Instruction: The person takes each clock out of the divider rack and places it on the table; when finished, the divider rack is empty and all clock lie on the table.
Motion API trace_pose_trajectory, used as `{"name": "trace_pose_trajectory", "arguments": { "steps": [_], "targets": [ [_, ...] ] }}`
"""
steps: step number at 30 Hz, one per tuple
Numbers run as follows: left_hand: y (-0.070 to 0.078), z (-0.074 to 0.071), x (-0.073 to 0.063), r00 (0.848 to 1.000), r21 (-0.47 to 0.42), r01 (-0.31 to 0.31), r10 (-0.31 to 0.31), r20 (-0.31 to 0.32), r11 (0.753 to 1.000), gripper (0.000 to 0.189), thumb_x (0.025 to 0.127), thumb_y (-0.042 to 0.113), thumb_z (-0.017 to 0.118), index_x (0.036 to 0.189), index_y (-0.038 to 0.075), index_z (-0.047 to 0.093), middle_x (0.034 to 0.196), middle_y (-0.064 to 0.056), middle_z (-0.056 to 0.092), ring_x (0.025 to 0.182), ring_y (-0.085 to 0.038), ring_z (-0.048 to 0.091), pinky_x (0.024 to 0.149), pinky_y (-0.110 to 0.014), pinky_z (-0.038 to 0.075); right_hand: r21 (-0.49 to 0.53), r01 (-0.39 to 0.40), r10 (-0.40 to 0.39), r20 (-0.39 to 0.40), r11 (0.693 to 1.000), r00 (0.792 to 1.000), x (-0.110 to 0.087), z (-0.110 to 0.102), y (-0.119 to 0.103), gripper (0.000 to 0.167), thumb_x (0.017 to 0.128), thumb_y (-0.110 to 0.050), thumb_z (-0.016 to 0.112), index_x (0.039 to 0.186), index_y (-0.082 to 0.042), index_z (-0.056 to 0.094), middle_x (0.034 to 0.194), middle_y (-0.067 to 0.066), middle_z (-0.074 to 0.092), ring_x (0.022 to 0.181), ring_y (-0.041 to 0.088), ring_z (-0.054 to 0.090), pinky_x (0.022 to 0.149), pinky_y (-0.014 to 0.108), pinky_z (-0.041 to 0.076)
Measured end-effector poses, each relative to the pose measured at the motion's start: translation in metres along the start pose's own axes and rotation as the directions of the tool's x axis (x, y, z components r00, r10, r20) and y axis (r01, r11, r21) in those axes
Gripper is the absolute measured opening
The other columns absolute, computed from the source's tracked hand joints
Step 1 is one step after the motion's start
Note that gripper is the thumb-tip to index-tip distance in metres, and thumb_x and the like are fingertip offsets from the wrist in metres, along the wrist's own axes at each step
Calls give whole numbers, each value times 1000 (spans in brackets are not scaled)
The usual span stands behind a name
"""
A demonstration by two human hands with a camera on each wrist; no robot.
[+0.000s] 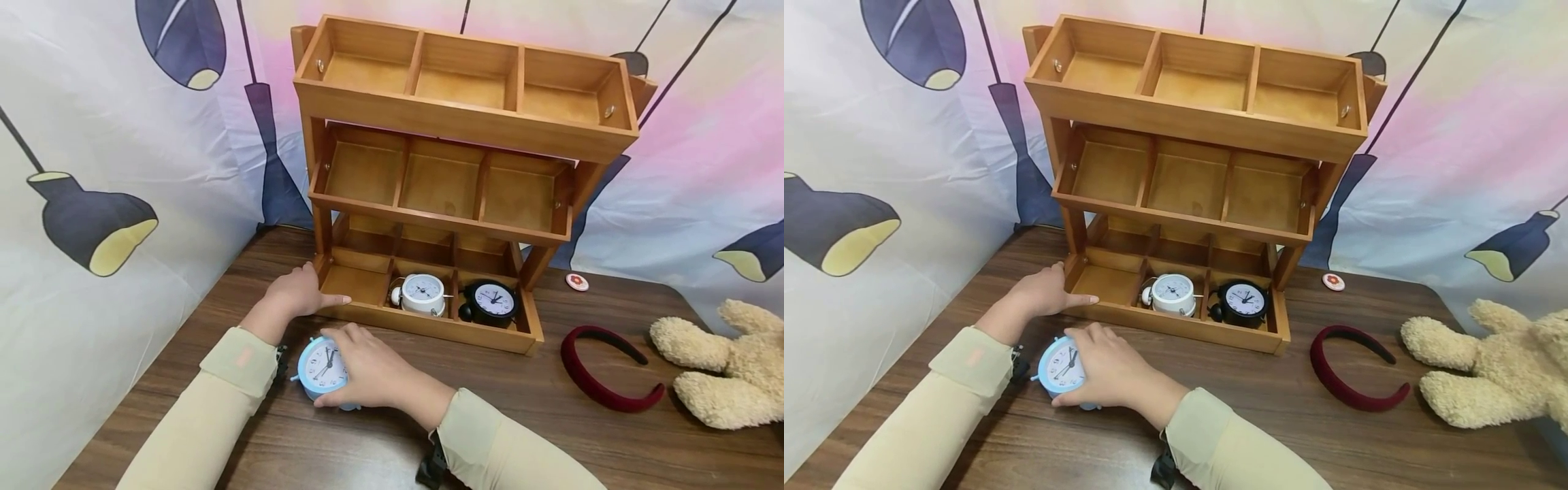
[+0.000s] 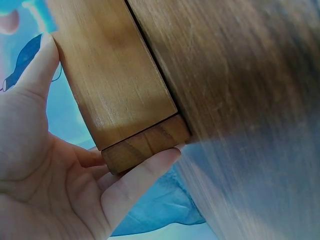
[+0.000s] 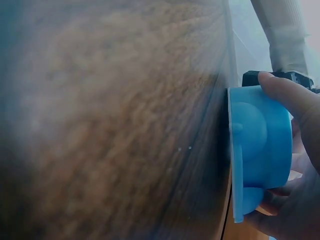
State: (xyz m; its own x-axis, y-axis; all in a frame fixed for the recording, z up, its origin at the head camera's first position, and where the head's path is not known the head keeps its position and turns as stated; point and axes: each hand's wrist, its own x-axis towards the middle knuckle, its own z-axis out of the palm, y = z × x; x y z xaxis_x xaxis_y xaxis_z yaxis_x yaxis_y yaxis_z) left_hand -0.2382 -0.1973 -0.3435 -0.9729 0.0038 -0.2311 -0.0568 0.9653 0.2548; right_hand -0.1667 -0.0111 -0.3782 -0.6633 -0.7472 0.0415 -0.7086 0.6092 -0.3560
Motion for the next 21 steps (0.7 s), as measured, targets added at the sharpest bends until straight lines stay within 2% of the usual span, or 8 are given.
{"name": "trace_pose_trajectory", "arguments": {
  "steps": [12, 15, 18, 21],
  "targets": [
    [0, -1, -1, 1000, -5, 2, -2, -5, 1000, 117, 87, 69, 59, 147, -21, 16, 147, -41, 31, 129, -55, 42, 102, -61, 40, 19, -18, 17, 27, 1000, 999, 1, 1, 2, 99, 75, -59, 80, 153, -15, 36, 136, 10, 50, 122, 19, 51, 105, 37, 43],
    [0, 0, 0, 1000, -3, 0, 0, -5, 1000, 116, 87, 69, 59, 147, -22, 16, 147, -42, 31, 129, -55, 42, 101, -62, 40, 16, -20, 19, 21, 1000, 1000, 0, 0, 3, 104, 72, -64, 80, 154, -18, 35, 137, 9, 49, 122, 19, 50, 104, 39, 43],
    [0, 0, 0, 1000, 1, -2, 2, -3, 1000, 118, 87, 71, 58, 147, -22, 16, 147, -42, 31, 129, -55, 42, 101, -62, 40, -18, -24, 24, -15, 1000, 1000, -3, -5, 5, 107, 68, -73, 76, 153, -23, 36, 137, 6, 50, 121, 19, 51, 101, 41, 46],
    [-1, 0, 0, 1000, 5, -3, 3, -2, 1000, 119, 86, 72, 57, 147, -22, 16, 148, -42, 29, 130, -55, 41, 101, -62, 40, -56, -48, 44, -82, 997, 996, -5, -19, 11, 94, 72, -77, 69, 147, -25, 46, 134, 3, 53, 119, 20, 54, 97, 43, 48]
  ]
}}
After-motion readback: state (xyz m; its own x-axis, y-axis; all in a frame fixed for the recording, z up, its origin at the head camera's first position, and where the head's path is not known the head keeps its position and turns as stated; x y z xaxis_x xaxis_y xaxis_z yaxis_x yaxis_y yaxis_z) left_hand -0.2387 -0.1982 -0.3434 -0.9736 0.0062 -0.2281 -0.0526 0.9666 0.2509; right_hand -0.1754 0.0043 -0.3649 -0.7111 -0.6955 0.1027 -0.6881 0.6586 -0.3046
